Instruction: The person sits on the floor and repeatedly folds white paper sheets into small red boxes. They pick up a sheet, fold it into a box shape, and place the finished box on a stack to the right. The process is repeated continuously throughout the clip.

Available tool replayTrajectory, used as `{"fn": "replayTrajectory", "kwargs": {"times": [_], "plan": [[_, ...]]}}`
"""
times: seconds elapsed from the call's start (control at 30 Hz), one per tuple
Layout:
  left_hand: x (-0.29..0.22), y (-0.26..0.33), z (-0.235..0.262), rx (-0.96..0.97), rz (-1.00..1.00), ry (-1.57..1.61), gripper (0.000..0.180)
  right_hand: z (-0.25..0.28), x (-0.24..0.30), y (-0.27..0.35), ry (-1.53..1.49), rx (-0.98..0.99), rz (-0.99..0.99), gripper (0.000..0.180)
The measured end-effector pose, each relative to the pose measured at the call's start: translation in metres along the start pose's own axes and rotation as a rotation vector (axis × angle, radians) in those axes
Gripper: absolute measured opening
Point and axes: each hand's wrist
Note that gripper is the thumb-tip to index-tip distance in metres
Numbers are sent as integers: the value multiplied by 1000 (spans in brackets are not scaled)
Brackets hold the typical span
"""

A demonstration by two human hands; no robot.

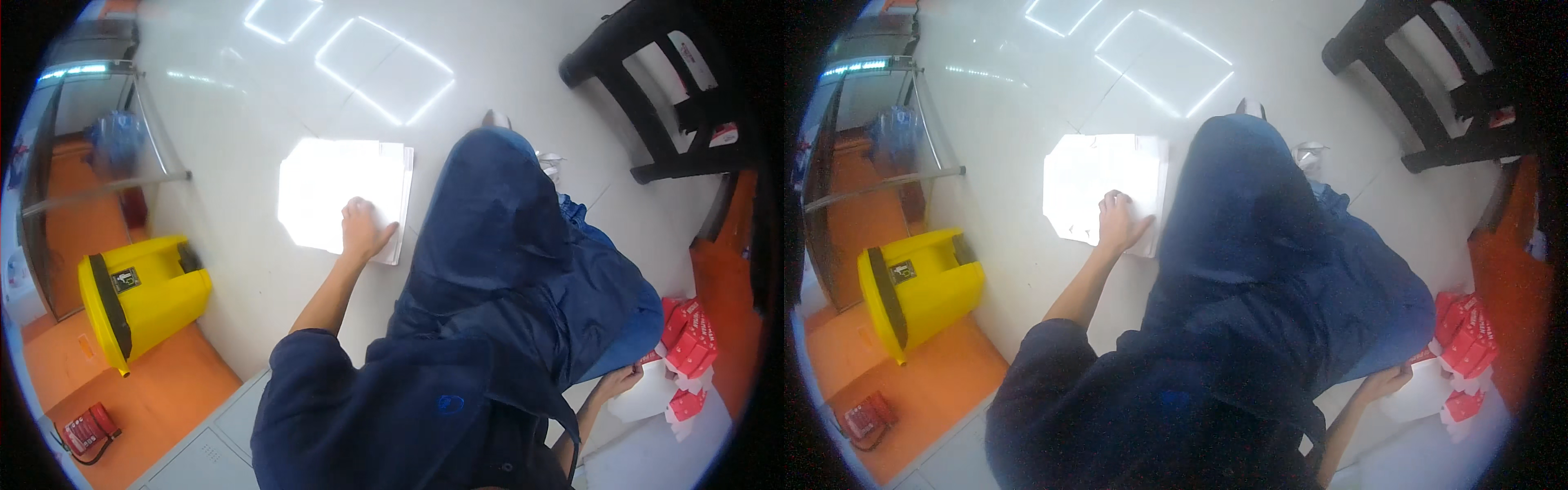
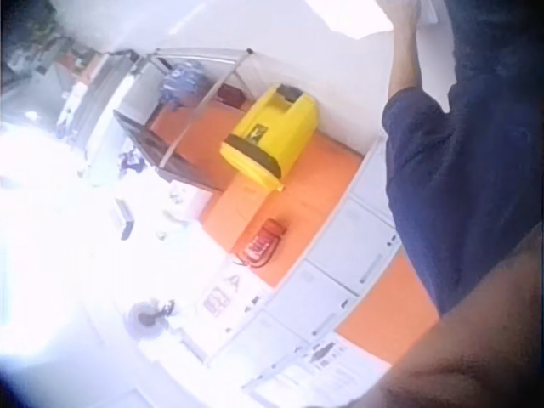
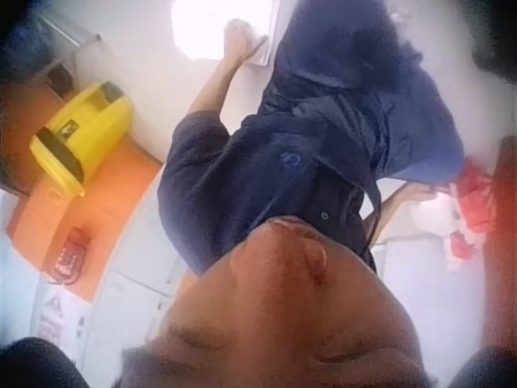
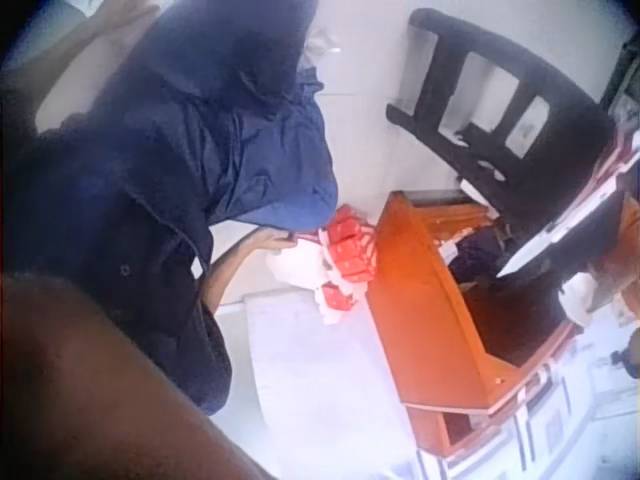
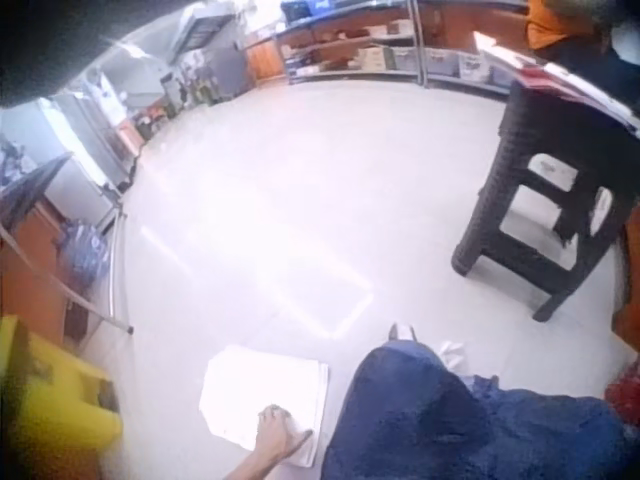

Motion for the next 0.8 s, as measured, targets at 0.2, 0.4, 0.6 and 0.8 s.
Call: {"fn": "replayTrajectory", "kwargs": {"times": [0.2,0.4,0.6,0.8], "plan": [[-14,-9,8,45,114,-92,88,8,10,-16,16,-25,-9,37],[-12,-10,8,126,107,-69,101,12,-7,-23,-40,-17,-26,35],[-1,-11,1,26,98,-56,98,6,3,-15,-38,-24,-22,34],[-61,-78,27,-226,133,110,80,1,13,-11,-45,-31,-30,34]]}}
Point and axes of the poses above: each hand's wrist, its own y-axis away from the middle knuckle, its own z-axis out of the back of the hand, x = y × z, and after that the axes turned 12 degrees about -y, right-handed
